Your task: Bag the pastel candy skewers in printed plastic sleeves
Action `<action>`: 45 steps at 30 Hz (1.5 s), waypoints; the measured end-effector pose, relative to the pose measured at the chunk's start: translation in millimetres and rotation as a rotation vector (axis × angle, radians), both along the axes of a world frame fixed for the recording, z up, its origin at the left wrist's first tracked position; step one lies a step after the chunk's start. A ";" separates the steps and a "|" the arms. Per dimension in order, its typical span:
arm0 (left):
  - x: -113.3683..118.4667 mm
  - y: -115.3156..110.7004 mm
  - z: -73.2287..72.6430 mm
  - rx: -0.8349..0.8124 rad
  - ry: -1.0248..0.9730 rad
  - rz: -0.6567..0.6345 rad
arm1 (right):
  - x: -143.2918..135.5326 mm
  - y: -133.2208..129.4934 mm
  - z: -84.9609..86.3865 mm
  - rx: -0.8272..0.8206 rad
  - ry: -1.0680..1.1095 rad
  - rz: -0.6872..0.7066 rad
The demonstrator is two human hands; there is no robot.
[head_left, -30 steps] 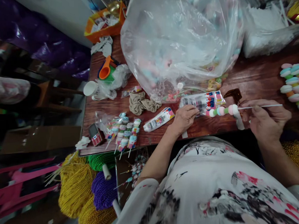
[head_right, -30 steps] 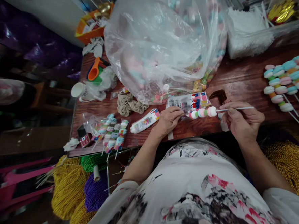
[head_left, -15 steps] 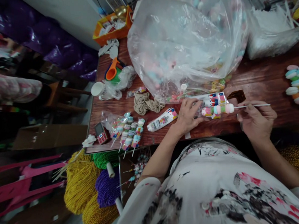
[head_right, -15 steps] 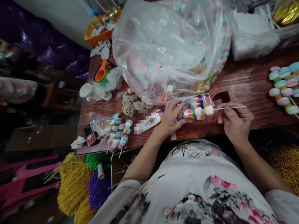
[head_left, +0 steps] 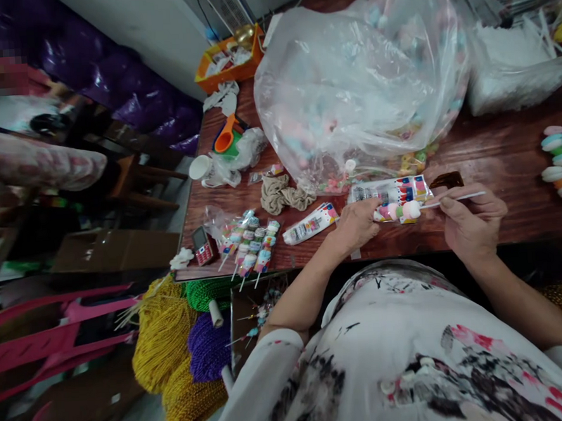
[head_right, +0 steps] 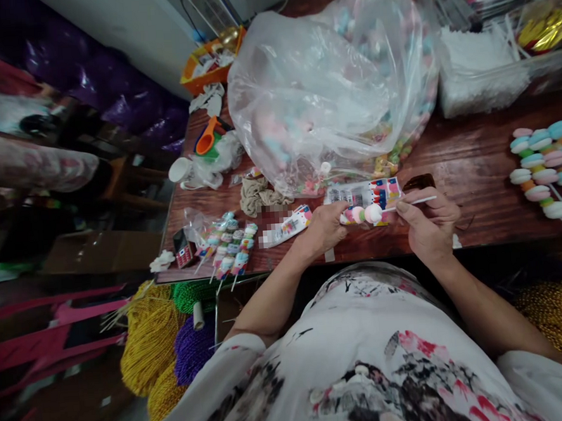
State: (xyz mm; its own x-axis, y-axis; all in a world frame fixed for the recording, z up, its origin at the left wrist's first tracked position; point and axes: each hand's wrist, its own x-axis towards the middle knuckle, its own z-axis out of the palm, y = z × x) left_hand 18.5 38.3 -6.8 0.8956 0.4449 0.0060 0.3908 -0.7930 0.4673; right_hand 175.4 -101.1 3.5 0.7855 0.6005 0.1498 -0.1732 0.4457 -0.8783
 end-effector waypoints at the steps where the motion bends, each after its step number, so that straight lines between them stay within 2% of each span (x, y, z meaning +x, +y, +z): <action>1: -0.8 -0.3 1.0 0.016 0.005 0.026 | -1.3 -0.1 0.3 0.007 0.003 0.016; 4: -1.1 -1.5 3.0 0.042 -0.002 0.081 | -5.1 1.6 1.2 0.010 0.010 -0.012; 8: 2.5 -4.9 1.8 -0.006 -0.050 0.066 | -8.0 6.9 3.6 -0.005 0.058 -0.081; 12: 2.6 -9.2 -2.7 -0.008 -0.022 0.021 | -8.0 9.6 5.0 -0.023 0.151 -0.021; 15: 0.8 -12.4 -3.5 -0.043 -0.014 0.070 | -8.5 7.7 5.6 -0.039 0.115 -0.020; 17: 0.9 -15.1 -0.6 -0.213 -0.053 0.101 | -6.9 5.5 7.0 -0.035 0.012 -0.044; 19: 2.5 -18.7 5.3 -0.526 -0.075 0.089 | -2.3 4.5 9.0 -0.050 -0.119 -0.037; 22: 6.0 -24.6 15.2 -1.044 -0.028 0.031 | 6.9 6.8 11.6 -0.114 -0.195 0.069; 24: 7.9 -27.1 18.9 -1.221 0.008 0.003 | 10.6 10.1 12.3 -0.156 -0.161 0.147; 27: 8.6 -27.9 17.5 -1.263 0.020 -0.021 | 12.1 13.9 13.6 -0.176 -0.142 0.174; 31: 5.3 -29.0 9.8 -1.274 -0.002 -0.010 | 16.0 15.4 20.0 -0.152 -0.106 0.059; 36: 3.0 -37.2 3.8 -1.291 0.055 -0.033 | 22.9 15.4 29.1 -0.158 -0.165 0.056; 40: 6.0 -42.7 3.1 -1.353 0.064 -0.053 | 23.5 15.1 26.7 -0.122 -0.181 0.127; 45: 7.7 -43.8 6.0 -1.445 0.071 -0.018 | 18.0 13.2 13.5 -0.158 -0.176 0.280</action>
State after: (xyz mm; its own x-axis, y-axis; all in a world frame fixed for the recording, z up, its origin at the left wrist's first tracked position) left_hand 26.2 -5.5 -0.8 0.8802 0.0126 -0.4743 0.4420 0.3420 0.8293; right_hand 193.3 -87.9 17.0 0.5577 0.8153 0.1557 -0.1097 0.2583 -0.9598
